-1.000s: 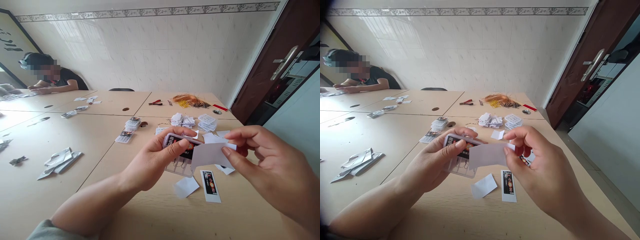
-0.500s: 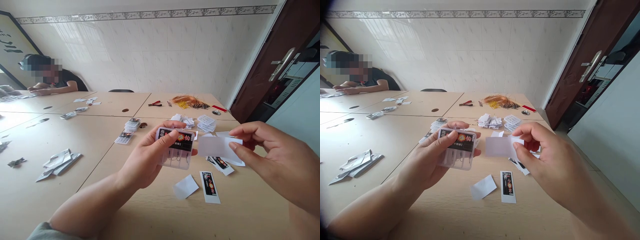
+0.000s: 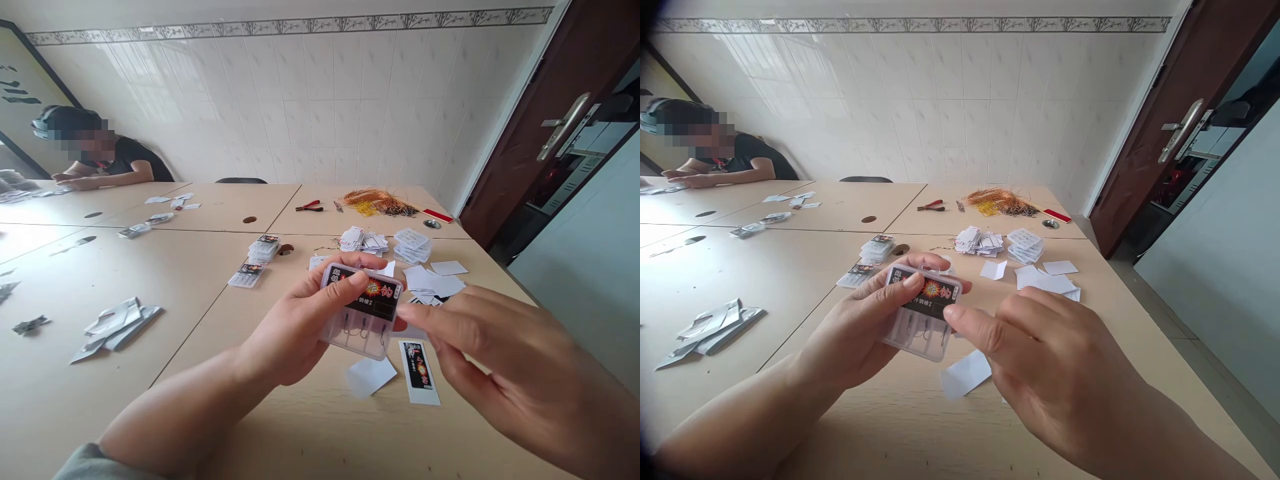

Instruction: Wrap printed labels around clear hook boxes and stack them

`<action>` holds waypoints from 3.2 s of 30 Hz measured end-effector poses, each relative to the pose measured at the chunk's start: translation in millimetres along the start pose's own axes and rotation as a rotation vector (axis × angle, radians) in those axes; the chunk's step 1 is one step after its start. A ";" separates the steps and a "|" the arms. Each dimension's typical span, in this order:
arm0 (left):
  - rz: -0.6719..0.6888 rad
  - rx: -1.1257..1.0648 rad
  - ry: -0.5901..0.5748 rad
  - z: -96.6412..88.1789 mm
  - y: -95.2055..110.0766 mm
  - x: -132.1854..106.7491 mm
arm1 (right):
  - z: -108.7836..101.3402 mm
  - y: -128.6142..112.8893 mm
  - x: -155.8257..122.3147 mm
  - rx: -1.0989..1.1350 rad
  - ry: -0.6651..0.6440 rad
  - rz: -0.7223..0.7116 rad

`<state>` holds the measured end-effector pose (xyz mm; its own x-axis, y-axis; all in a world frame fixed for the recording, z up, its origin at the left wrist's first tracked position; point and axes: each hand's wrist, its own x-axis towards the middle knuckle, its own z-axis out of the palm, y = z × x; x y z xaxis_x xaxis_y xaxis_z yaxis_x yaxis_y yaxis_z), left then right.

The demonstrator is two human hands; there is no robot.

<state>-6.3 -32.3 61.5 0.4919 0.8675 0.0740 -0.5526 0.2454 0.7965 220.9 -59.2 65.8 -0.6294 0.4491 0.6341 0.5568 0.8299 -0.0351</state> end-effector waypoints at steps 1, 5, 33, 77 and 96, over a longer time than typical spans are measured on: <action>-0.001 -0.007 0.002 0.9 -0.2 0.2 | 0.5 -0.3 0.1 -0.004 -0.008 -0.007; 0.007 -0.014 -0.001 3.0 -0.1 -0.8 | 1.9 -1.5 1.4 -0.016 -0.032 -0.010; -0.114 1.064 1.024 -163.5 42.6 -20.4 | 61.8 41.5 -81.0 0.262 -0.266 0.612; -0.182 1.342 0.280 -116.7 23.1 48.1 | 121.3 121.8 17.9 0.328 -0.226 1.081; 0.304 1.180 -0.337 -47.9 13.4 7.9 | 55.2 12.1 4.8 1.052 0.012 0.863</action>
<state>-42.0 -1.5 44.1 0.6934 0.6251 0.3583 0.1762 -0.6292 0.7570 194.7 -28.7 25.8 -0.2861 0.9510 0.1170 0.0906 0.1484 -0.9848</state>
